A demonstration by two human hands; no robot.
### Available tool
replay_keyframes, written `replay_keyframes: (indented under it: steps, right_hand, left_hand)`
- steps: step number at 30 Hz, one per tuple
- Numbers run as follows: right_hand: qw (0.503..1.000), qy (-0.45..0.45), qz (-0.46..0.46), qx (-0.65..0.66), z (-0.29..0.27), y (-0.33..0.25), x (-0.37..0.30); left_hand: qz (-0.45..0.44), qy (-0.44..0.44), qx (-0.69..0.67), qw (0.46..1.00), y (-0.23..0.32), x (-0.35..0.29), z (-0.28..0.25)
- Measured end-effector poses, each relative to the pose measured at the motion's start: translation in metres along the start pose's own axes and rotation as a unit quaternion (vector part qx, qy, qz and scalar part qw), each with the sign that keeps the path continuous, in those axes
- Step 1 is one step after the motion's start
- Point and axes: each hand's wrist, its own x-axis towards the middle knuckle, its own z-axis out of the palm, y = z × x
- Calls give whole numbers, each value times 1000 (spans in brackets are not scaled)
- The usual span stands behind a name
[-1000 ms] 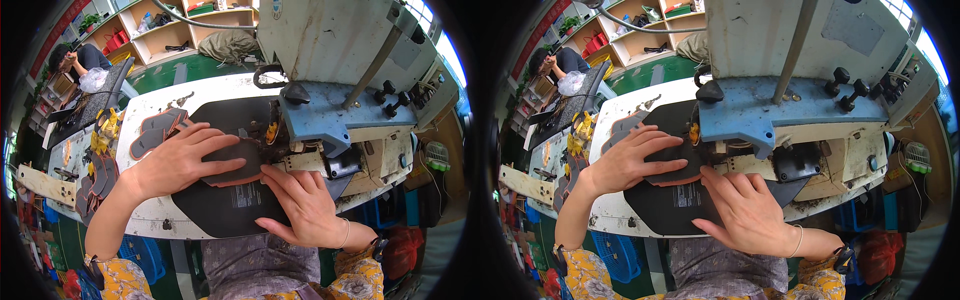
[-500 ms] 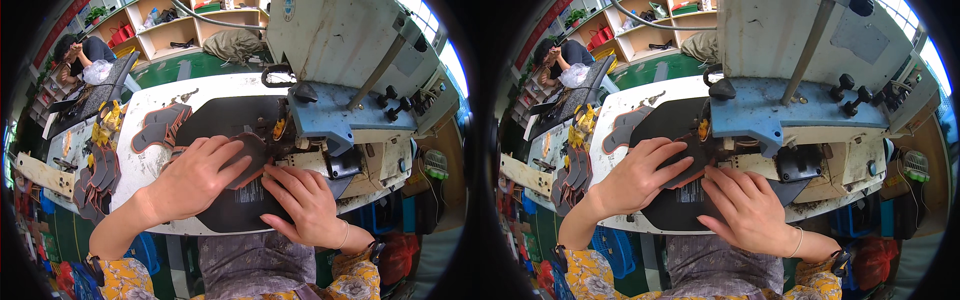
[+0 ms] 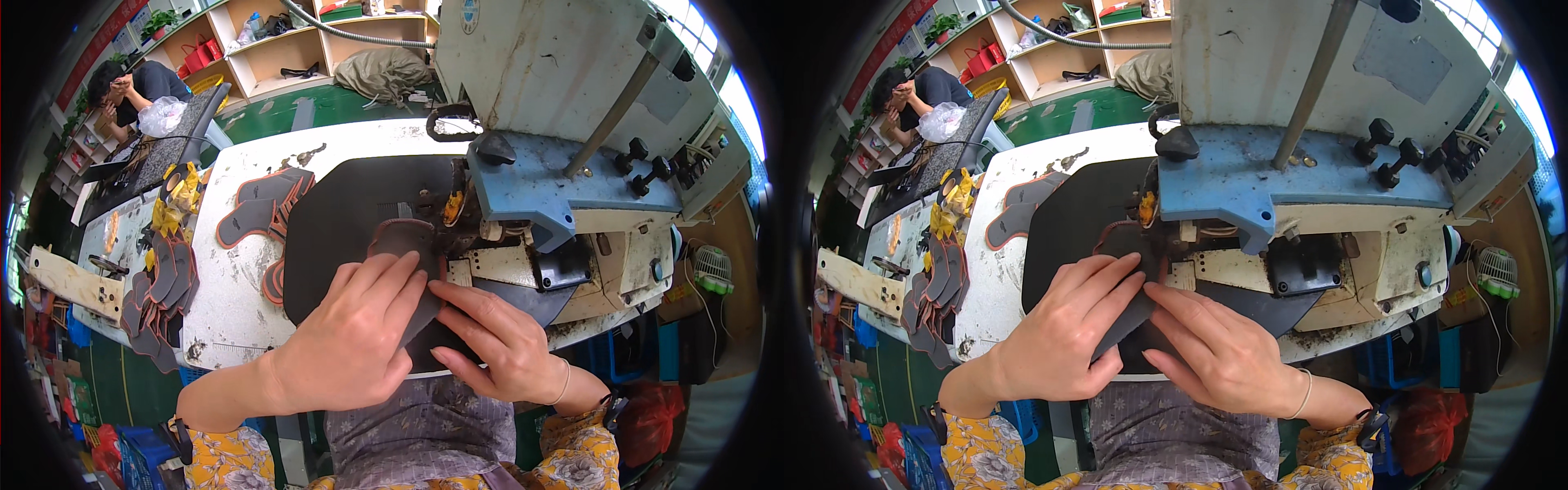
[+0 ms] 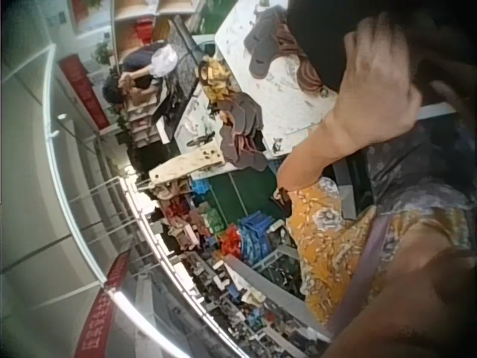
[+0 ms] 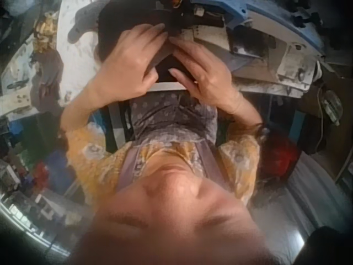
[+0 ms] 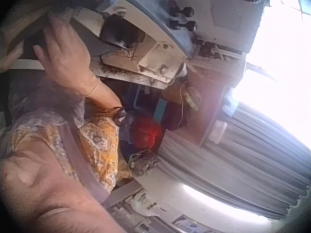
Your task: The person stitches the edges of shoe components using a sewing machine, repeatedly feeding each piece through the machine and stacking the pieces on the table.
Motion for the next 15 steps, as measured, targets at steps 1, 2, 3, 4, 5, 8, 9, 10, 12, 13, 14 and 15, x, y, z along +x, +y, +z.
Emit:
replay_keyframes:
  steps: [1, 2, 3, 4, 5, 8, 9, 10, 12, 13, 14, 15]
  right_hand:
    - [1000, 1, 1, 1, 0, 1, -1]
    - [1000, 7, -1, 4, 1, 1, -1]
    - [1000, 13, -4, 6, 1, 1, -1]
    - [1000, 13, -3, 7, 1, 1, -1]
    - [1000, 13, -1, 4, 0, 1, -1]
    - [1000, 14, -2, 1, -1, 1, -1]
    - [1000, 16, -6, 0, -1, 2, -1]
    - [1000, 16, -6, 0, -1, 2, -2]
    - [1000, 20, -7, -2, -1, 3, -4]
    - [1000, 20, -7, -2, -1, 4, -4]
    - [1000, 23, -6, -2, -2, 4, -5]
    - [1000, 26, -4, -2, -2, 4, -5]
  left_hand:
    - [4, -1, -10, 1000, 0, -1, 1]
    - [4, -3, -11, 1000, 1, -1, 2]
    - [5, -5, -5, 1000, 1, -1, 2]
    - [6, -6, 0, 1000, 1, -1, 3]
    - [6, -7, 0, 1000, 1, -1, 4]
    - [11, -4, 39, 999, -2, 3, 6]
    - [15, -4, 51, 999, -4, 4, 6]
    - [18, -4, 63, 998, -6, 6, 7]
    - [20, 1, 80, 997, -10, 8, 10]
    - [22, 6, 97, 995, -13, 10, 11]
    - [22, 6, 96, 995, -15, 11, 12]
    - [20, 8, 99, 995, -18, 13, 13]
